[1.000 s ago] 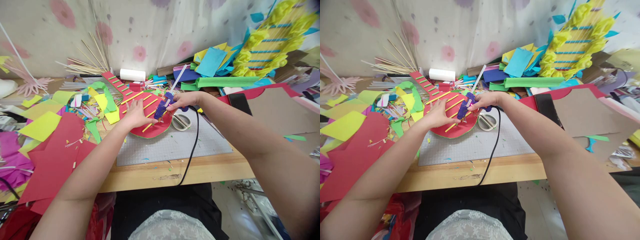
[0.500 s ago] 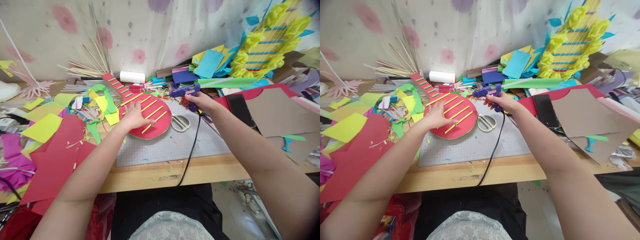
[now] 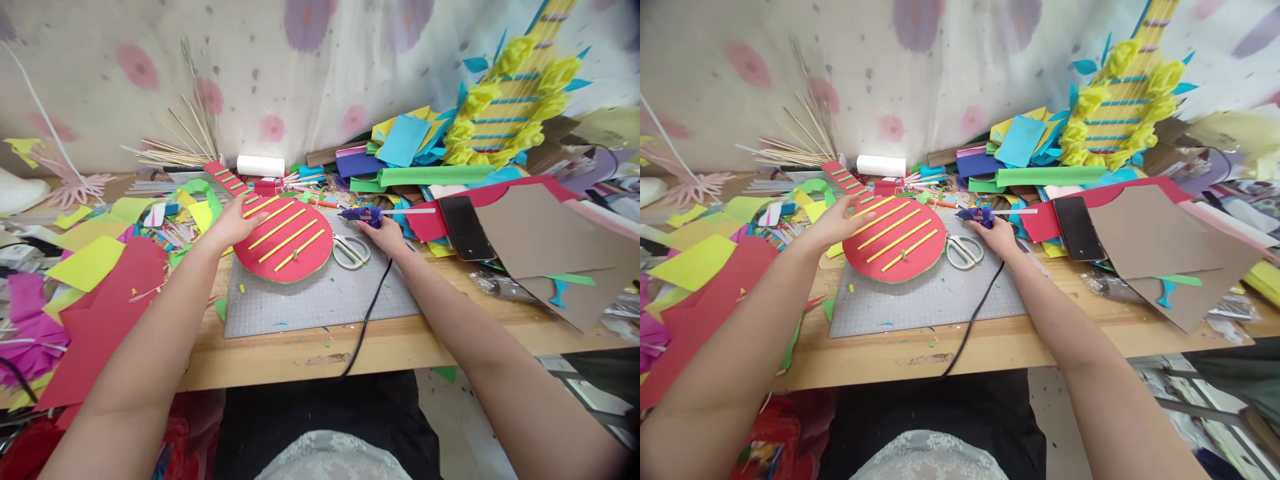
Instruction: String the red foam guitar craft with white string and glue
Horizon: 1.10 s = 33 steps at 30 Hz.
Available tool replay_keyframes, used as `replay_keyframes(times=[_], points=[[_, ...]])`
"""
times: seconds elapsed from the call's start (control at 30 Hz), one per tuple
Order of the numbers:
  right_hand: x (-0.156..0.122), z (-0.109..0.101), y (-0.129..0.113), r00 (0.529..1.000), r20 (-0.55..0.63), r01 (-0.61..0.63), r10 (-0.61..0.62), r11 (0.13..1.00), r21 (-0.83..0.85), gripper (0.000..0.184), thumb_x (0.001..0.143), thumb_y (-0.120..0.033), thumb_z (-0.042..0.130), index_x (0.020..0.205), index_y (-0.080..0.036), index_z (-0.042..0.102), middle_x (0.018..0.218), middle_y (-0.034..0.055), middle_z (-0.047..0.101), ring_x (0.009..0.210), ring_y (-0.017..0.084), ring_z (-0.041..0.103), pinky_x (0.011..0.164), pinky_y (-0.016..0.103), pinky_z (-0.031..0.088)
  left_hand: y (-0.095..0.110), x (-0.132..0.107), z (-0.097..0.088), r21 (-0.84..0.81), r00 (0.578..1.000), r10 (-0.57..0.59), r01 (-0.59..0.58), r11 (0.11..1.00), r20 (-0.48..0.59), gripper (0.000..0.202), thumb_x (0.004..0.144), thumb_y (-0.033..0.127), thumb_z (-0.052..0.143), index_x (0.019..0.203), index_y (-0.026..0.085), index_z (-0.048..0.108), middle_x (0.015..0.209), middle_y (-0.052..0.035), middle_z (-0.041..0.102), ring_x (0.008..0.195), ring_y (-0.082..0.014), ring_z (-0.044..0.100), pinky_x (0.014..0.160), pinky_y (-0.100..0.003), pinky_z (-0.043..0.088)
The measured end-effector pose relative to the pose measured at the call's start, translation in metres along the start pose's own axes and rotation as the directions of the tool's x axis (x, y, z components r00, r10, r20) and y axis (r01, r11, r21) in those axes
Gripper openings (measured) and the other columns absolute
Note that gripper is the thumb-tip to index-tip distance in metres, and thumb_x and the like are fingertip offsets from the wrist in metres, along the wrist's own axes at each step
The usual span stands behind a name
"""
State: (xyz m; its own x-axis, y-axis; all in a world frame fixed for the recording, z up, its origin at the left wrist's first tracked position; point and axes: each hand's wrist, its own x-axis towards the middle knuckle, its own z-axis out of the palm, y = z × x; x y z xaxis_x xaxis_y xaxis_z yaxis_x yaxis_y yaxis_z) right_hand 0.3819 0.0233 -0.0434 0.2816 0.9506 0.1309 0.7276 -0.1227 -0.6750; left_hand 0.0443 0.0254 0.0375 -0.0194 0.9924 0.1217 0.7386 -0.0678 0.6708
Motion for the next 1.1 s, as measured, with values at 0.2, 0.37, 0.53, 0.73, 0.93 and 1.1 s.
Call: replay_keyframes(times=[0.2, 0.37, 0.53, 0.73, 0.93, 1.1], points=[[-0.015, -0.013, 0.004, 0.987, -0.107, 0.111, -0.124, 0.987, -0.115, 0.052, 0.06, -0.05, 0.071, 0.096, -0.015, 0.057, 0.095, 0.0135, 0.064, 0.089, 0.026, 0.059, 0.076, 0.036, 0.045, -0.041, 0.017, -0.004, -0.007, 0.973, -0.12, 0.121, 0.993, -0.195, 0.046, 0.076, 0.031, 0.06, 0.117, 0.013, 0.054, 0.125, -0.0136, 0.056, 0.118, -0.0249, 0.051, 0.102, -0.038, 0.039], [-0.051, -0.017, -0.003, 0.975, -0.131, 0.162, -0.177, 0.98, -0.118, 0.027, 0.07, -0.042, 0.063, 0.078, -0.02, 0.05, 0.077, 0.0053, 0.061, 0.074, 0.02, 0.057, 0.067, 0.033, 0.044, -0.061, 0.014, 0.01, -0.086, 0.927, -0.21, 0.192, 0.978, -0.31, 0.031, 0.079, 0.027, 0.053, 0.107, 0.014, 0.059, 0.116, -0.012, 0.061, 0.106, -0.0231, 0.057, 0.097, -0.039, 0.042], [-0.071, 0.01, -0.038, 0.953, 0.198, 0.197, -0.229, 0.966, 0.169, 0.022, 0.073, -0.032, 0.062, 0.088, -0.022, 0.05, 0.078, 0.0012, 0.064, 0.064, 0.014, 0.059, 0.062, 0.029, 0.047, -0.058, 0.007, 0.027, -0.252, 0.91, -0.266, 0.19, 0.949, -0.318, 0.023, 0.081, 0.016, 0.044, 0.094, 0.016, 0.062, 0.106, -0.009, 0.066, 0.102, -0.0204, 0.06, 0.096, -0.035, 0.043], [-0.053, 0.033, -0.064, 0.954, 0.222, 0.134, -0.2, 0.951, 0.28, 0.02, 0.069, -0.017, 0.064, 0.082, -0.021, 0.049, 0.086, 0.003, 0.065, 0.074, 0.015, 0.064, 0.07, 0.031, 0.051, -0.061, -0.009, 0.032, -0.486, 0.882, -0.265, 0.047, 0.873, -0.391, 0.023, 0.075, 0.01, 0.043, 0.089, 0.019, 0.058, 0.094, -0.0041, 0.065, 0.088, -0.0154, 0.062, 0.085, -0.029, 0.048], [-0.015, 0.046, -0.071, 0.971, 0.15, 0.153, -0.184, 0.968, 0.198, 0.01, 0.072, -0.011, 0.053, 0.077, -0.02, 0.056, 0.086, 0.003, 0.066, 0.081, 0.017, 0.062, 0.078, 0.035, 0.049, -0.066, -0.019, 0.04, -0.433, 0.846, -0.272, 0.054, 0.9, -0.459, 0.021, 0.071, 0.008, 0.048, 0.088, 0.021, 0.051, 0.092, -0.0027, 0.061, 0.083, -0.014, 0.059, 0.08, -0.028, 0.048], [-0.007, 0.042, -0.082, 0.938, 0.027, 0.334, -0.344, 0.925, 0.183, 0.017, 0.071, -0.013, 0.051, 0.083, -0.019, 0.06, 0.096, 0.0069, 0.062, 0.086, 0.019, 0.057, 0.079, 0.036, 0.048, -0.064, -0.025, 0.042, -0.308, 0.845, -0.238, 0.092, 0.947, -0.479, 0.021, 0.071, 0.009, 0.049, 0.089, 0.021, 0.049, 0.095, -0.0049, 0.058, 0.088, -0.0172, 0.057, 0.086, -0.035, 0.046]])
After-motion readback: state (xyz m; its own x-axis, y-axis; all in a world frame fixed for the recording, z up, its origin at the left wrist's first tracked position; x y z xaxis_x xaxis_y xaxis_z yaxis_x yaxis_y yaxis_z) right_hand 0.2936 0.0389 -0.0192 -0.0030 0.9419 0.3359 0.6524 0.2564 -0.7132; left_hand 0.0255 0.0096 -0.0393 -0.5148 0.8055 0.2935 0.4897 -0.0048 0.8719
